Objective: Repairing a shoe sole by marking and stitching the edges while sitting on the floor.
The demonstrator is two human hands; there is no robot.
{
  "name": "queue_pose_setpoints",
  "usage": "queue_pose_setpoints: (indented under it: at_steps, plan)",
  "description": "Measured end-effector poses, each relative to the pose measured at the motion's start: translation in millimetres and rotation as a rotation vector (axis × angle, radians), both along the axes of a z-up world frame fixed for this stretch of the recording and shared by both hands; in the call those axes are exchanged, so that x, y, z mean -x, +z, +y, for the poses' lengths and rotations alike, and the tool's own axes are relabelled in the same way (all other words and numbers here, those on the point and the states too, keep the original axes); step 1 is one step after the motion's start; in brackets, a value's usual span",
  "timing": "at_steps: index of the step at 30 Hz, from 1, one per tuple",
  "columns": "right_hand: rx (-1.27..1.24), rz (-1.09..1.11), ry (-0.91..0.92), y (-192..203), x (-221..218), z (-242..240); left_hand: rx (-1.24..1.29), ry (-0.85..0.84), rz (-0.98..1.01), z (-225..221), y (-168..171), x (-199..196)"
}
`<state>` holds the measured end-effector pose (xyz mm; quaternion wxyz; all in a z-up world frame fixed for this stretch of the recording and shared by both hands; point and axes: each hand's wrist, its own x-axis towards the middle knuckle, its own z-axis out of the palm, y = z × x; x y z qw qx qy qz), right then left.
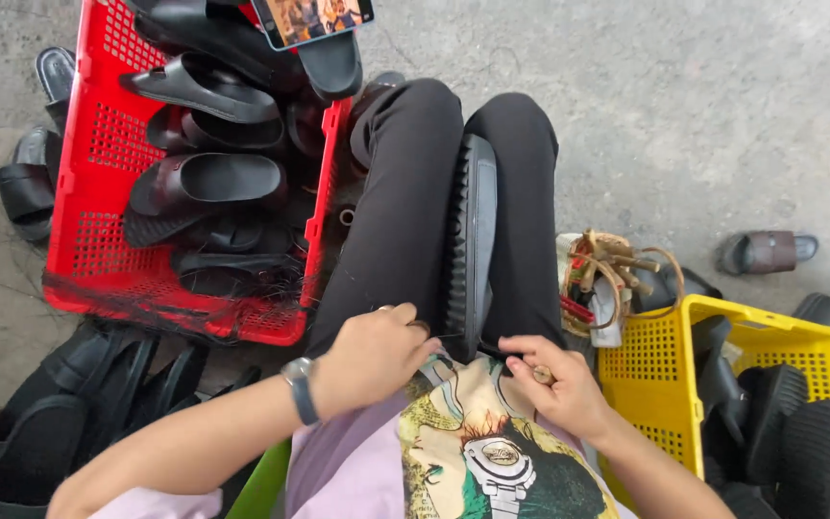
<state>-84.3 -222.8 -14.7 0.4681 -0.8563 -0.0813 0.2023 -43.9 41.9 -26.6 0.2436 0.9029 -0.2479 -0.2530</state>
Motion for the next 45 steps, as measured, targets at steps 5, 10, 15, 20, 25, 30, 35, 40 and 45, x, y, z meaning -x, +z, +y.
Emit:
queue_pose_setpoints:
  at_steps: [5, 10, 15, 20, 25, 30, 35, 40, 45]
  plan:
    - [-0.076, -0.026, 0.017, 5, 6, 1, 0.944, 0.35, 0.638, 23, 36, -33]
    - [-0.109, 0.005, 0.02, 9, -14, 0, 1.122, 0.423, 0.784, -3, 28, -65]
    - [-0.242, -0.047, 0.107, -6, -37, 9, 1.302, 0.602, 0.769, -35, -13, -100]
    - [-0.174, -0.04, 0.21, -12, -47, 10, 1.121, 0.743, 0.772, -15, 0, -124]
    - [0.301, -0.275, 0.428, -3, -33, -5, 0.534, 0.415, -0.247, 29, 23, -116]
    - [0.5, -0.406, 0.485, 0, -31, -4, 0.673, 0.24, -0.08, 0, 33, -45]
    - [0.545, -0.546, 0.555, 7, -41, 1, 0.619, 0.226, 0.045, -13, 6, -14]
    - [0.64, -0.607, 0.665, 26, -50, 7, 0.619, 0.266, 0.07, -18, -6, -14]
    - [0.633, -0.653, 0.677, 18, -47, 22, 0.704, 0.293, -0.048, -23, -24, -13]
